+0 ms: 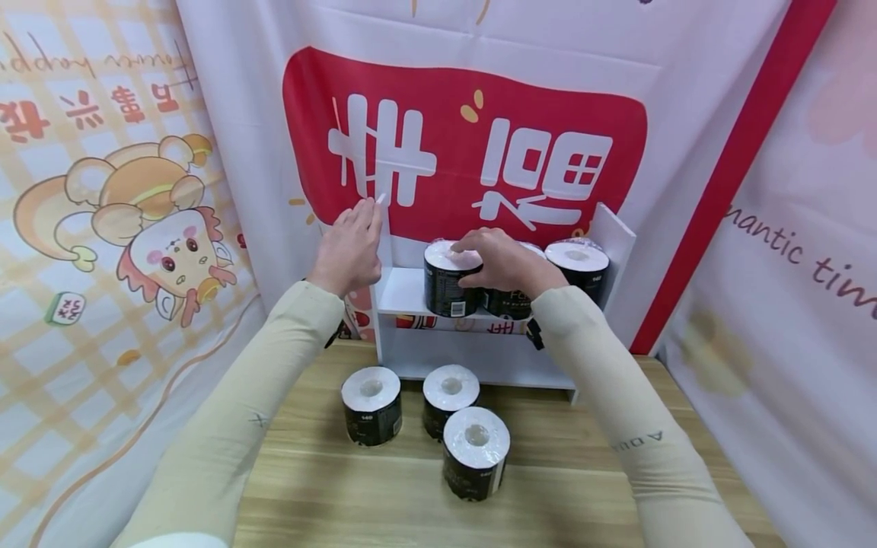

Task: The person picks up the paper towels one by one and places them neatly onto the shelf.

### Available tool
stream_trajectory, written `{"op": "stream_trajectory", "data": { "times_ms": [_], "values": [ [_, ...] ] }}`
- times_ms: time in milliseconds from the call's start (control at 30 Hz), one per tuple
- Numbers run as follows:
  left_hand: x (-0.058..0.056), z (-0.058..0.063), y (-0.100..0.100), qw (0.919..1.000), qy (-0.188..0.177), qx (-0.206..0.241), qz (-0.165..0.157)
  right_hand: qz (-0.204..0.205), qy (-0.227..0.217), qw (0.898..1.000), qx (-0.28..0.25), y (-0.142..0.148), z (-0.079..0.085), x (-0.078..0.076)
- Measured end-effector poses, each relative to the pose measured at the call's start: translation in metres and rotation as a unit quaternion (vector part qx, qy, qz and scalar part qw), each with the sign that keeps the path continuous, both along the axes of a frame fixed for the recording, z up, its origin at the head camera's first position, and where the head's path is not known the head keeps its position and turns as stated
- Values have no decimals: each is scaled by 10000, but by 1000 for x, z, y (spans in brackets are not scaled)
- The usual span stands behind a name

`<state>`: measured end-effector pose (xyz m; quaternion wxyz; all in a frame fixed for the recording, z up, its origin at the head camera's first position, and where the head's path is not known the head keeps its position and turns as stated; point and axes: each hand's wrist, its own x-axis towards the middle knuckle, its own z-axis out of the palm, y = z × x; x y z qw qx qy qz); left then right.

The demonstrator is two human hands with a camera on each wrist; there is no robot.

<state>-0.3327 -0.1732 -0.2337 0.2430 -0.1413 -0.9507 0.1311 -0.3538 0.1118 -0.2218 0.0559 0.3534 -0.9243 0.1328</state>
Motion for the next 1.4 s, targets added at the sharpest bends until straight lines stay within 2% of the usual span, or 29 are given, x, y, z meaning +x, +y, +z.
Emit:
{"op": "stream_trajectory", "data": {
  "times_ms": [300,533,700,967,1233,1400],
  "values": [
    [0,2,1,9999,-100,-77,-6,66,57,9998,151,13,11,9],
    [0,4,-1,9997,-241,50,-44,105,101,9992,367,26,21,20],
    [-1,4,-3,9996,-261,33,-44,18,69,9987,498,36,23,27],
    [-2,6,-1,9997,-228,-119,20,44,-40,9981,619,49,17,39],
    [-3,7,-1,9998,-126,-157,-10,255,8,9949,975,55,6,51],
    [-2,9,-1,9997,-177,-147,24,462,56,9937,1023,58,3,61]
  ]
}}
